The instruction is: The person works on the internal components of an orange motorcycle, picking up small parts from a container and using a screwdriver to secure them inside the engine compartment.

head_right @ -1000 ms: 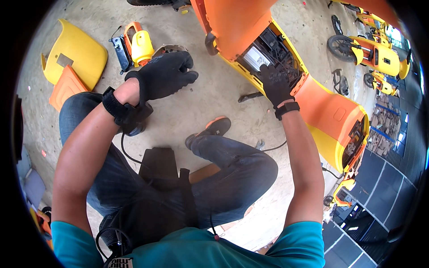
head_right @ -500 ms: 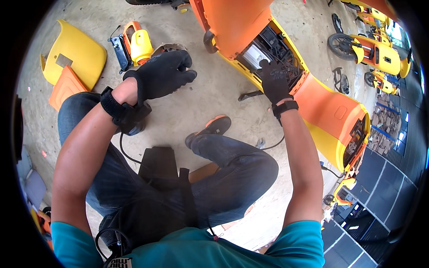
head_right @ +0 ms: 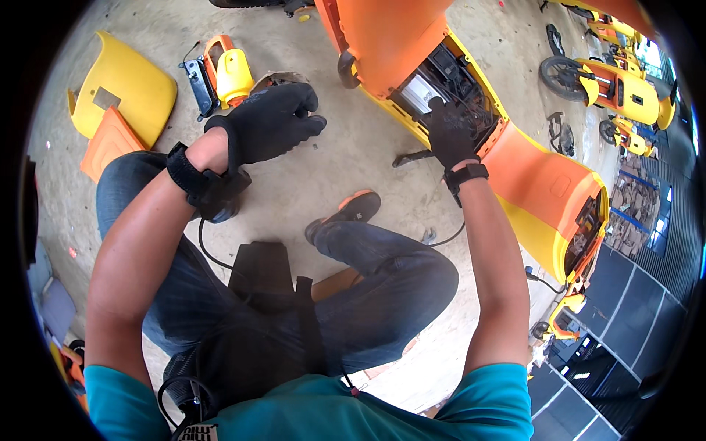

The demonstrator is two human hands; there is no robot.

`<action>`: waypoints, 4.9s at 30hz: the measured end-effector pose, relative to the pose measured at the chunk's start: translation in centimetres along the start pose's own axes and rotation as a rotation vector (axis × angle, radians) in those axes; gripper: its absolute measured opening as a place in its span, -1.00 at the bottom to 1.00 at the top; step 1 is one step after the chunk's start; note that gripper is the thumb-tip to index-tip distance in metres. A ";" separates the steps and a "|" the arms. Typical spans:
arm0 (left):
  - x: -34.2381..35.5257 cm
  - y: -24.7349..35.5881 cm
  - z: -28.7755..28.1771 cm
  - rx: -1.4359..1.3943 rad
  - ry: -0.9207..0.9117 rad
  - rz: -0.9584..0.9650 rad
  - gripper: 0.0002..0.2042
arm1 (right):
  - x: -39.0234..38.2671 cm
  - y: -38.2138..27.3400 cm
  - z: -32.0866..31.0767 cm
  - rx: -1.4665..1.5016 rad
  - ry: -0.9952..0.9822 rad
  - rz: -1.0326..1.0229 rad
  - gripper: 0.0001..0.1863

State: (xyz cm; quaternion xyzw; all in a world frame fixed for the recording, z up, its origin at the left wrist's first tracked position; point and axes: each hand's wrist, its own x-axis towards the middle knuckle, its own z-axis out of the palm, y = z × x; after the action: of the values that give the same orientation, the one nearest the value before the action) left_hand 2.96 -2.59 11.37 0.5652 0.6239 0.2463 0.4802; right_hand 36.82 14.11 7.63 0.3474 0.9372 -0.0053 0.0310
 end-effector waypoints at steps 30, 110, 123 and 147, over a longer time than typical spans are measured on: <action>0.1 0.0 -0.3 -0.017 -0.007 -0.025 -0.73 | 2.0 0.9 1.7 -0.238 -0.140 -0.364 -0.91; -0.4 -0.9 -1.2 -0.037 0.059 0.044 -0.75 | 6.7 3.9 3.3 0.023 -0.805 0.162 -0.55; -0.3 -0.3 -1.2 -0.001 -0.003 0.001 -0.73 | 2.5 3.2 2.9 -0.254 -0.255 -0.426 -0.83; -0.3 -1.9 -3.5 0.093 0.260 -0.040 -0.71 | 5.5 -0.3 -0.6 0.190 -0.843 0.054 -0.78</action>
State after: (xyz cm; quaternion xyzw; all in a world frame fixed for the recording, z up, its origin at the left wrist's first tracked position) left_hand -1.07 -2.54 11.32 0.5378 0.7027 0.2785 0.3734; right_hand 32.38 17.50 7.91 0.3407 0.8286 -0.2320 0.3789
